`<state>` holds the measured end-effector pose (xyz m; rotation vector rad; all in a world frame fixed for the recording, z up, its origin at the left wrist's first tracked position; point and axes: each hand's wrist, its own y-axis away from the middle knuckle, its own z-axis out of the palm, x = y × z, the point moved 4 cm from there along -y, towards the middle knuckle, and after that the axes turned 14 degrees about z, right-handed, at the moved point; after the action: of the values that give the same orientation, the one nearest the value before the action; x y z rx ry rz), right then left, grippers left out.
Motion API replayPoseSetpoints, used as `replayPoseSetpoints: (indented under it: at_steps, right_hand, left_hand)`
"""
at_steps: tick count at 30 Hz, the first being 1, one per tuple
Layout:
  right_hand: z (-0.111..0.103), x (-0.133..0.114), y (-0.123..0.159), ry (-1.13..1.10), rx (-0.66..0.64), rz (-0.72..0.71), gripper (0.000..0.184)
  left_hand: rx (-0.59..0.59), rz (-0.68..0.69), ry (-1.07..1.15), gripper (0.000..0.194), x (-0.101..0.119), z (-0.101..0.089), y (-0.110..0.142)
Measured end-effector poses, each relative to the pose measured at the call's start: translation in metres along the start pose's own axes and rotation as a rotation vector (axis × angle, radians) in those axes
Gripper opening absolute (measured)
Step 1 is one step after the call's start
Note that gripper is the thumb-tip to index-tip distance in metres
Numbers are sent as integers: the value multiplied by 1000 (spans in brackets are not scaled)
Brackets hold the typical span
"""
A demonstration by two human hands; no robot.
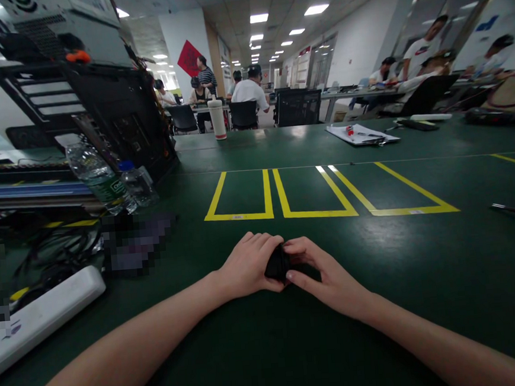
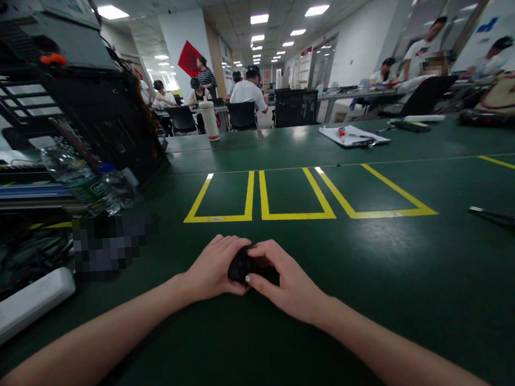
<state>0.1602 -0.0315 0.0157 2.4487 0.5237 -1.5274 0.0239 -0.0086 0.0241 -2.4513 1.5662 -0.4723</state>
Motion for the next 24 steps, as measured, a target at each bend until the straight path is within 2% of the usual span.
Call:
replayPoseSetpoints:
  at_steps: [5,9,17,21,24]
  right_hand:
    - [1,3,-2,-51,-7,42,22]
    - [0,4,-2,-14,-5,103,27]
    - [-1,0,-1,32,9,-21,31]
    - [-1,2,-1,-12,5,19,23]
    - [-1,3,-2,-23,1,69,25]
  left_hand:
    - [19,7,7,58,-1,1,0]
    - [20,1,33,56,-1,1,0]
    - [9,4,-2,62,-2,2,0]
    - [15,13,10,58,-1,2,0]
    - [24,10,24,57,-1,1,0]
